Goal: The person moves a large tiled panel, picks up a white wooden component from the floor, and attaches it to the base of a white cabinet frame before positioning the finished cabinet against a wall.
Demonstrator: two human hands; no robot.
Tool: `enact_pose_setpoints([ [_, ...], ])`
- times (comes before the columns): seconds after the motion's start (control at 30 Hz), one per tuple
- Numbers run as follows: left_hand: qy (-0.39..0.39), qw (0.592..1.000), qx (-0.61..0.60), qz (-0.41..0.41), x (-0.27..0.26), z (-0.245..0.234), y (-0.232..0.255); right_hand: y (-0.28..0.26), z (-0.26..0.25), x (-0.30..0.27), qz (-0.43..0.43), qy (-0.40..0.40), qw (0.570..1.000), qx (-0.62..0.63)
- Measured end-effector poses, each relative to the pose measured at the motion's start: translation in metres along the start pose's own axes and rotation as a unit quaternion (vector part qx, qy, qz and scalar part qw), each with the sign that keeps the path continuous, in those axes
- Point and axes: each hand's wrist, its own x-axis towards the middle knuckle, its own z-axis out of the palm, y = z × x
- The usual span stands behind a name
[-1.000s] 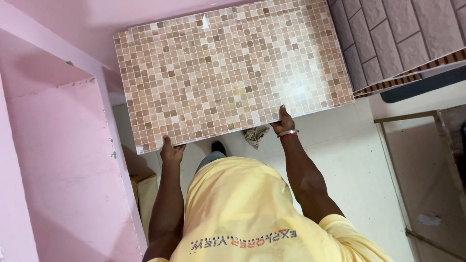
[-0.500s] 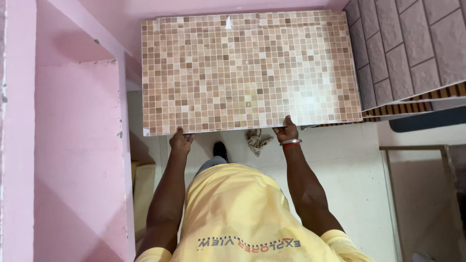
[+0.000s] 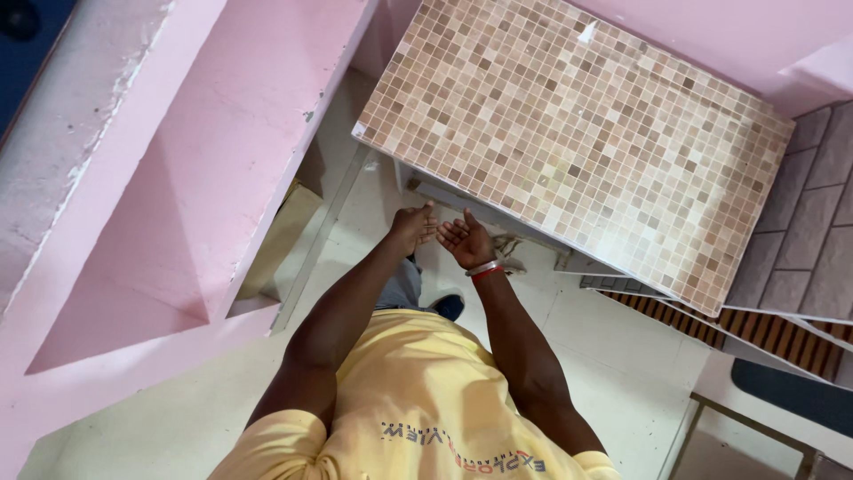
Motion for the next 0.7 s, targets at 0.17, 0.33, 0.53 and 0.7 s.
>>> enact_pose_setpoints([
  [0.17, 0.082, 0.988, 0.013, 0.127, 0.005, -0.031, 0.043, 0.029, 0.056, 0.034, 0.021, -0.038, 0.997, -0.066],
  [0.33, 0.259, 0.92, 0.142, 0.258, 0.03, -0.065, 0.112, 0.037, 0.104, 0.073, 0.013, -0.018, 0.998, -0.061],
  [0.53, 0.301, 0.84, 0.313, 0.327, 0.067, -0.1, 0.187, 0.036, 0.153, 0.113, -0.027, 0.105, 0.994, 0.021],
  [0.7, 0.13, 0.918, 0.348, 0.141, 0.11, -0.111, 0.215, 0.039, 0.155, 0.13, -0.105, 0.113, 0.973, 0.174],
])
